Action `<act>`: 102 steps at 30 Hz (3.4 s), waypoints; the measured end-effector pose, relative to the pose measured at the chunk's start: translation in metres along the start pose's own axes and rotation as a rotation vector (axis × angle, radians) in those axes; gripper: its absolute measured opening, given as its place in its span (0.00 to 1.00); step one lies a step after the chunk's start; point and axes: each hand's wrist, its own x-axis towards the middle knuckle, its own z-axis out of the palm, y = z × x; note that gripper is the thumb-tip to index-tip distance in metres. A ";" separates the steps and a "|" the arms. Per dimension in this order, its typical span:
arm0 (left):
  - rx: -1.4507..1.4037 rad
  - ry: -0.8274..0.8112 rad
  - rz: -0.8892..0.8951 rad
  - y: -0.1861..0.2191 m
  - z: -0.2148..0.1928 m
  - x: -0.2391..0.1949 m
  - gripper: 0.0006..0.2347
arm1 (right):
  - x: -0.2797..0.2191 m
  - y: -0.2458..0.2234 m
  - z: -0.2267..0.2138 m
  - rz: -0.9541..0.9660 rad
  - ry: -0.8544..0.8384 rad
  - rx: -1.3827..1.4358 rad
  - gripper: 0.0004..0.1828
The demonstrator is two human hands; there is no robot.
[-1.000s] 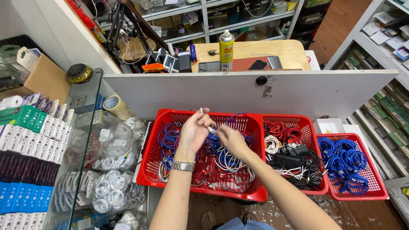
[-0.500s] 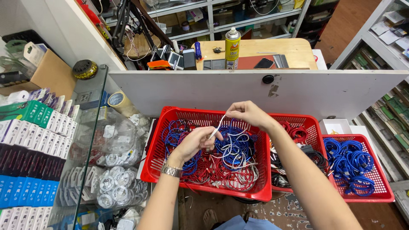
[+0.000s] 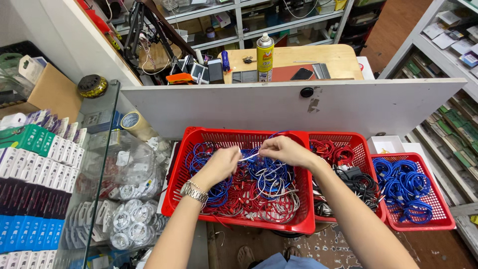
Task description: The person sorts tangled cables from a mixed basket into separate red baskets by color. They pick up individual cables, coil them by hand, and place them into the appropriate basket.
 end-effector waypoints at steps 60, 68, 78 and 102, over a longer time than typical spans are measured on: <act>-1.021 0.068 0.157 -0.025 0.035 -0.001 0.11 | -0.006 0.016 0.082 0.141 0.407 0.875 0.15; -0.595 0.320 0.257 -0.030 0.045 0.007 0.11 | -0.026 -0.022 0.042 0.057 0.407 -0.638 0.12; -0.929 0.204 0.289 -0.026 0.060 0.022 0.10 | -0.022 0.020 0.062 0.127 0.459 0.994 0.16; -0.621 0.226 0.271 0.064 0.163 0.087 0.15 | -0.124 0.067 -0.033 0.237 0.593 0.171 0.21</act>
